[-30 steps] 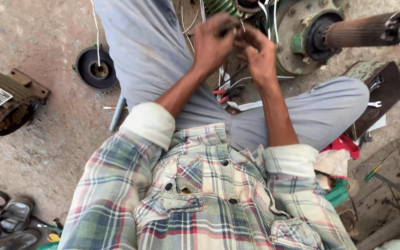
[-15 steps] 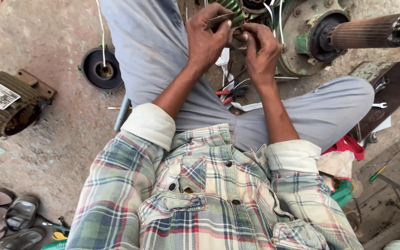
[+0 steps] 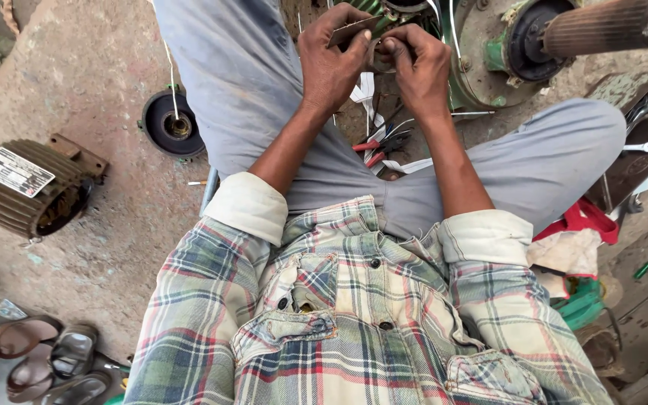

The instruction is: The person sits on the ground and repairs an electric motor stator by hand. They use pliers to strip and cut wires, then wrap and secure the copper windings with white tape.

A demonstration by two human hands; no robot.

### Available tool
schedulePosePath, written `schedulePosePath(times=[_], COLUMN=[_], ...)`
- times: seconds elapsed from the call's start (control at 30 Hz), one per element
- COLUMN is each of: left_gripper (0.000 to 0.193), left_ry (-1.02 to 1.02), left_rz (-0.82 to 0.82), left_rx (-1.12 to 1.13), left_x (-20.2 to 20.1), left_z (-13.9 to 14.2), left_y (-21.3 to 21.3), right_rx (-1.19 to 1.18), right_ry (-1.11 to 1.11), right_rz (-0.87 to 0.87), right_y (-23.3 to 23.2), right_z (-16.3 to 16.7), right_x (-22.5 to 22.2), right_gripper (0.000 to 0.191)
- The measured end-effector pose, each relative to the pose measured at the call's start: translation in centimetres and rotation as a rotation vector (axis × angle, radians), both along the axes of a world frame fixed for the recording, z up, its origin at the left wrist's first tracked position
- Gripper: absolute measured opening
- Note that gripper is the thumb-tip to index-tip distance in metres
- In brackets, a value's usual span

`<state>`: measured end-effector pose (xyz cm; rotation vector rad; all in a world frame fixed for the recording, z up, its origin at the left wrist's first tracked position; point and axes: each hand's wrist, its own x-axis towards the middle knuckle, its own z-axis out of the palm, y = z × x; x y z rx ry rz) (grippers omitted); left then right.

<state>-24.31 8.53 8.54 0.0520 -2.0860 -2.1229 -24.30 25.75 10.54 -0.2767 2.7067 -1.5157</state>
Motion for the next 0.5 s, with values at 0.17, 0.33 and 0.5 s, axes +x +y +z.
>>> schedulePosePath(times=[0.17, 0.33, 0.5], left_gripper=[0.013, 0.011, 0.011], left_ry=[-0.01, 0.036, 0.039], left_rz=[0.007, -0.02, -0.058], left_rx=[0.0, -0.048, -0.065], left_x=[0.1, 0.1, 0.5], left_z=[-0.2, 0.1, 1.2], left_y=[-0.2, -0.3, -0.5], right_rx=[-0.436, -0.885, -0.676], right_ry=[-0.277, -0.684, -0.385], right_rz=[-0.135, -0.146, -0.158], right_y=[0.9, 0.9, -0.4], right_z=[-1.1, -2.4, -2.2], right_x=[0.6, 0.1, -0.1], right_gripper=[0.035, 0.033, 0.017])
